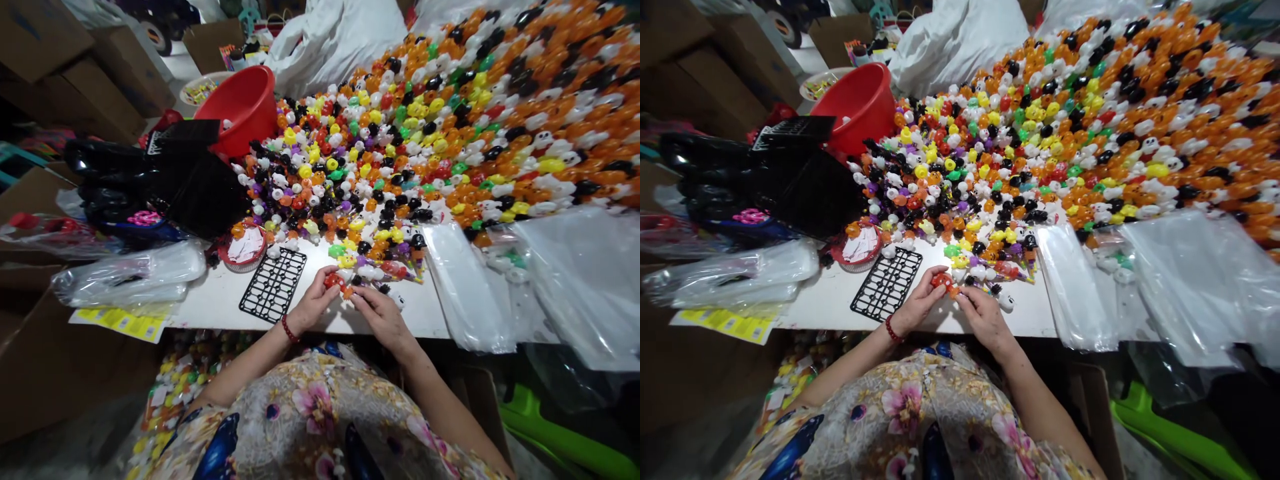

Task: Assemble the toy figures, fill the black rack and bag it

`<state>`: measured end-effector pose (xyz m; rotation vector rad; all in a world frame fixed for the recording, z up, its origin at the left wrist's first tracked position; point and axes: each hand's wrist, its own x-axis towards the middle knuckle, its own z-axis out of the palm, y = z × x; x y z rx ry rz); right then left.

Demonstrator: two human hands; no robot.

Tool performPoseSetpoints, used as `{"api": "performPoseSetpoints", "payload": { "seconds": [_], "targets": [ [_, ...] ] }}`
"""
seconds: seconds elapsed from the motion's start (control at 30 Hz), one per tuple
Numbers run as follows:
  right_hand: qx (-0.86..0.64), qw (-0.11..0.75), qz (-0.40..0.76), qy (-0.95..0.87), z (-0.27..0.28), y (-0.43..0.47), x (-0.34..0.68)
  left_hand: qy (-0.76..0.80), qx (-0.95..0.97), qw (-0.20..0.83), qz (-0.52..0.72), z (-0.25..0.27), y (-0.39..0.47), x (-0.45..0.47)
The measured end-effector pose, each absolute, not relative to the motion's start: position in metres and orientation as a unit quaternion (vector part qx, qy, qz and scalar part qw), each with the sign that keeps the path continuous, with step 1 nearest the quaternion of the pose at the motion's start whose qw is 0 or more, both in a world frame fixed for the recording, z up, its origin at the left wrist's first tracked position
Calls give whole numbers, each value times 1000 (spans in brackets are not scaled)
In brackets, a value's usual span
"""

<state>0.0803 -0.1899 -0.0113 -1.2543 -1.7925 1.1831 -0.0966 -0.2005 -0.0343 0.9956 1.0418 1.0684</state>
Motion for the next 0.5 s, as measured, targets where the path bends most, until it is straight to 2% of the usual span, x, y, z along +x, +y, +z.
{"api": "performPoseSetpoints", "payload": {
  "seconds": [0.23,0.37,0.5],
  "targets": [
    [-491,342,528,-603,-17,-191,75,458,465,594,470,-35,-205,-89],
    [-506,379,479,-609,-26,-195,65,473,431,589,494,-40,-209,-81],
    [-493,352,429,-670,-32,-188,61,473,410,596,503,-45,-204,-80]
  ]
}}
